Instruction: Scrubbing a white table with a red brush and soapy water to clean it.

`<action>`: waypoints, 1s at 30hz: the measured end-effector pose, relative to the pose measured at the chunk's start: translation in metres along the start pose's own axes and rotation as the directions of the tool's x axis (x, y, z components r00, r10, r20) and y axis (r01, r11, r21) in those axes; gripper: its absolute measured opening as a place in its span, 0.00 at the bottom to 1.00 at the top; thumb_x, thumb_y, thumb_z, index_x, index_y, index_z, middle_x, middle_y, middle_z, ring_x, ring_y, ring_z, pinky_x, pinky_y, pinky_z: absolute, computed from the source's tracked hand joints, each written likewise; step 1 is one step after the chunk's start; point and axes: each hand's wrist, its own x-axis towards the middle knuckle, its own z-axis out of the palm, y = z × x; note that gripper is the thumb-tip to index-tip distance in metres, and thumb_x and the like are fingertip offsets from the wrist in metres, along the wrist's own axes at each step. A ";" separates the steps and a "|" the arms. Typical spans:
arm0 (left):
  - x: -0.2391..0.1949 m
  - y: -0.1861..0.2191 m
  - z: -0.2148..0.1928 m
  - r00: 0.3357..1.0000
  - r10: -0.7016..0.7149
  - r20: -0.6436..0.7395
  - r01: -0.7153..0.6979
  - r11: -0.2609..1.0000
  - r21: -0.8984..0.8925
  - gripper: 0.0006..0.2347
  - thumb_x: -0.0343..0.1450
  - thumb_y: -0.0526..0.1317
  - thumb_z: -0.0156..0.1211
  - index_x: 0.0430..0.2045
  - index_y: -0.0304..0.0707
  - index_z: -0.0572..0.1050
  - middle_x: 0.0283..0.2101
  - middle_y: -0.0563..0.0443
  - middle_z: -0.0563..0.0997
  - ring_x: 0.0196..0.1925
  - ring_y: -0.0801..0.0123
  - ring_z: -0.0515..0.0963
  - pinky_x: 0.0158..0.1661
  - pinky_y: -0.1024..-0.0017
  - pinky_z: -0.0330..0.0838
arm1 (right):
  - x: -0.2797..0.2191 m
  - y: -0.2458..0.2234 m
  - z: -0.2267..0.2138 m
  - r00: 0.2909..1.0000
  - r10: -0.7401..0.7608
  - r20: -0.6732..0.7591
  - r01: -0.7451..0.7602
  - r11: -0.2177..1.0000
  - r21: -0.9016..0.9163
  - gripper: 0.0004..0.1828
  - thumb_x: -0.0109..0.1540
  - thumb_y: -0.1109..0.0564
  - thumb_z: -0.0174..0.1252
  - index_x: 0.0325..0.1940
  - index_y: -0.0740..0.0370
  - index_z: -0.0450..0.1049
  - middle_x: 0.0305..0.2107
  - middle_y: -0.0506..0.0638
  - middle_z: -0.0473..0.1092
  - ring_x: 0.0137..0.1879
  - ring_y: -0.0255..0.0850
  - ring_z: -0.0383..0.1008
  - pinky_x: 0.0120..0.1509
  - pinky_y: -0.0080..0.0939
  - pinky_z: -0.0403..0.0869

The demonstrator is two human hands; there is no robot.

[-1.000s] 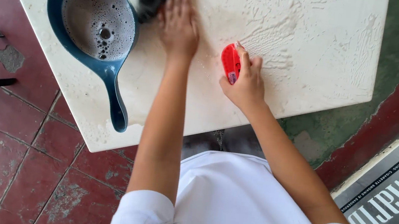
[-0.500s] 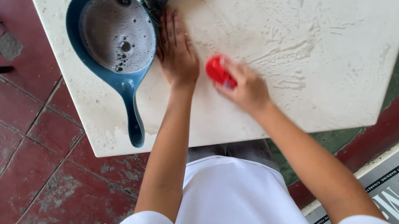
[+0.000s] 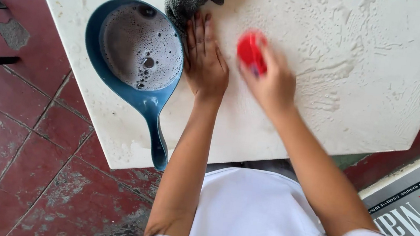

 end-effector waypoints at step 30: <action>0.000 0.000 0.009 0.998 0.049 -0.049 -0.047 0.998 0.044 0.24 0.79 0.37 0.47 0.74 0.46 0.57 0.78 0.55 0.56 0.81 0.60 0.52 0.79 0.57 0.39 | -0.058 -0.006 -0.002 0.997 0.027 -0.069 -0.025 0.999 0.032 0.38 0.59 0.42 0.72 0.67 0.62 0.72 0.43 0.62 0.77 0.47 0.54 0.81 0.52 0.50 0.80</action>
